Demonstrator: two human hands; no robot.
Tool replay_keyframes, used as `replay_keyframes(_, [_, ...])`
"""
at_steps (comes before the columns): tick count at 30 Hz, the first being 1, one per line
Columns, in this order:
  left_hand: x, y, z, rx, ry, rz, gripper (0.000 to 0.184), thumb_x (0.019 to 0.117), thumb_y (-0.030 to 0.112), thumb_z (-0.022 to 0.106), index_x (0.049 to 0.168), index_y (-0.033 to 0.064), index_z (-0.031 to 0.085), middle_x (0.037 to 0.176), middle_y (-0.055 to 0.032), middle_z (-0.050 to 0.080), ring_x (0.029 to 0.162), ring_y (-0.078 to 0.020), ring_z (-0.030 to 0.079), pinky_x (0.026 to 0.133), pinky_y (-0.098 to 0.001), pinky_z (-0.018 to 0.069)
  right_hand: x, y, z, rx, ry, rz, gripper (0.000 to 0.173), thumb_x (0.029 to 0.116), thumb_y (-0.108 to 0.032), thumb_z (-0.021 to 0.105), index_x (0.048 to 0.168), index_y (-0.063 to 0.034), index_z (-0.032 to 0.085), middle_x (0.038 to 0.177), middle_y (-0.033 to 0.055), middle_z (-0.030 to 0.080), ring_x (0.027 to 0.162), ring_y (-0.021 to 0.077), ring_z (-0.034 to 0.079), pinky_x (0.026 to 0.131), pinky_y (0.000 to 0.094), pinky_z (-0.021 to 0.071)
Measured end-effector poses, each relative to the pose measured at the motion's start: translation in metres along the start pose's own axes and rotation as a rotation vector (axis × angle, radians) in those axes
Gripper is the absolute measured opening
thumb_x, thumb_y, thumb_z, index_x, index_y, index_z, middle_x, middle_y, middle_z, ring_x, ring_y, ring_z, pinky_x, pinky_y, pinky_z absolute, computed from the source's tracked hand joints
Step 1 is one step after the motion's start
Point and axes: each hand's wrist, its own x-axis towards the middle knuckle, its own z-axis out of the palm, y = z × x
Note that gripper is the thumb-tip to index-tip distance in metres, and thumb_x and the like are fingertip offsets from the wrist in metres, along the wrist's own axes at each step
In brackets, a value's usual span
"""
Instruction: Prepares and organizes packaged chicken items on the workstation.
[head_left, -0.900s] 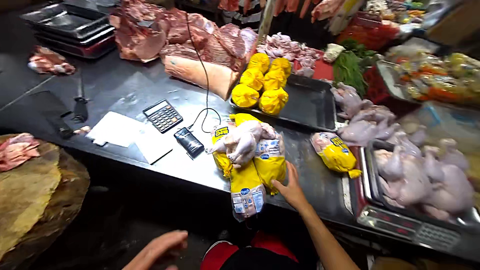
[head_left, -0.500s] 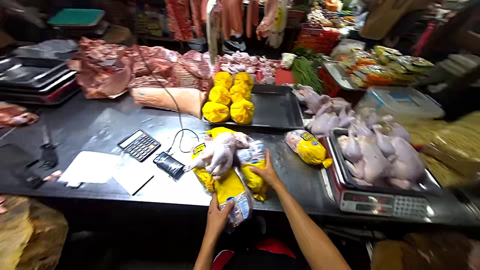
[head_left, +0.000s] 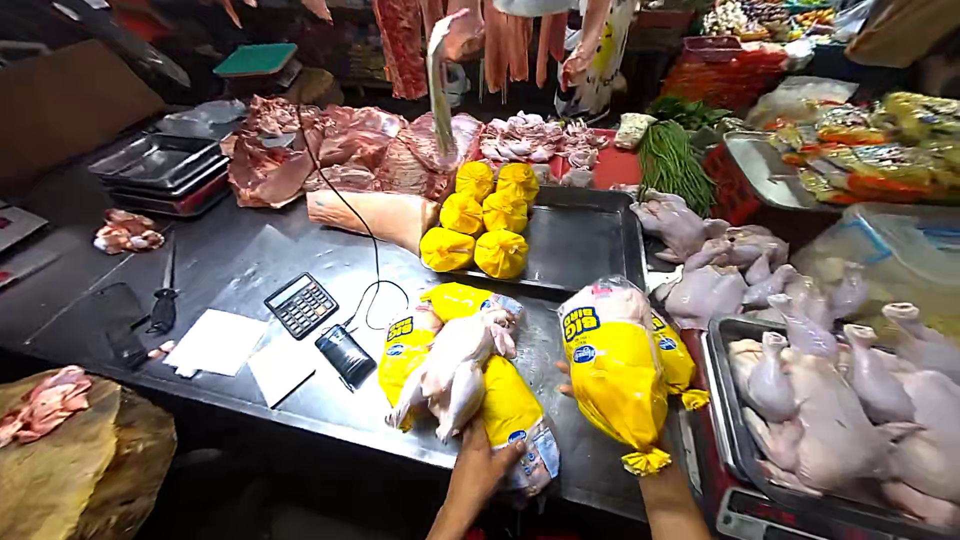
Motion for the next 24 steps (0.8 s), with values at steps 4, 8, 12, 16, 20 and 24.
replay_keyframes(4, [0.008,0.01,0.01,0.046,-0.004,-0.012,0.09,0.0859,0.063,0.071,0.146,-0.0015,0.052,0.131,-0.0243,0.066,0.124,-0.0378,0.063,0.107,-0.0589,0.0477,0.051,-0.019,-0.027,0.231,-0.078,-0.33,0.066,0.0886,-0.07,0.059,0.128,-0.0172,0.063,0.107,-0.0071,0.076,0.099,0.0029,0.071,0.088,0.028,0.0612])
replay_keyframes(8, [0.012,0.03,0.013,0.21,-0.118,-0.123,0.094,0.0836,0.072,0.067,0.141,-0.0017,0.055,0.121,-0.0253,0.069,0.116,-0.0412,0.066,0.1,-0.0612,0.0511,0.073,0.044,-0.021,0.698,-0.043,0.036,0.044,0.0958,-0.052,0.053,0.11,-0.0121,0.065,0.096,0.0073,0.075,0.088,0.0188,0.074,0.075,0.0408,0.0636])
replay_keyframes(12, [0.002,0.045,-0.001,0.273,-0.232,-0.13,0.071,0.0933,0.058,0.065,0.135,0.0013,0.061,0.125,-0.0233,0.067,0.117,-0.0393,0.065,0.1,-0.0603,0.0506,0.104,0.088,-0.009,0.928,0.048,0.182,0.061,0.0991,-0.069,0.034,0.118,-0.0173,0.062,0.102,0.0072,0.073,0.095,0.0225,0.073,0.078,0.0473,0.062])
replay_keyframes(16, [-0.005,0.078,-0.025,-0.099,-0.196,0.059,0.056,0.0979,0.047,0.064,0.137,0.0057,0.062,0.123,-0.0129,0.071,0.105,-0.0248,0.072,0.095,-0.0479,0.0579,0.079,0.081,-0.018,0.62,0.166,0.065,0.039,0.1126,-0.025,0.023,0.131,-0.0044,0.051,0.114,0.0101,0.066,0.103,0.0168,0.067,0.085,0.0379,0.0599])
replay_keyframes(20, [0.053,0.128,-0.019,-0.706,-0.227,0.013,0.087,0.0978,0.049,0.059,0.162,0.0044,0.02,0.147,-0.0201,0.053,0.118,-0.029,0.066,0.094,-0.0478,0.0582,0.046,0.057,-0.035,0.137,-0.047,-0.2,0.047,0.1012,-0.027,0.059,0.138,0.0007,0.051,0.125,0.0079,0.066,0.112,0.0062,0.065,0.094,0.0241,0.0566])
replay_keyframes(24, [0.102,0.159,-0.011,-1.067,-0.133,0.026,0.081,0.0906,0.03,0.072,0.154,0.0035,0.029,0.12,-0.017,0.069,0.103,-0.0237,0.073,0.089,-0.0416,0.0626,0.102,-0.016,-0.02,0.196,-0.459,-0.026,0.085,0.0768,-0.053,0.082,0.143,-0.0074,0.053,0.124,0.0058,0.071,0.113,0.0154,0.068,0.099,0.0368,0.0567])
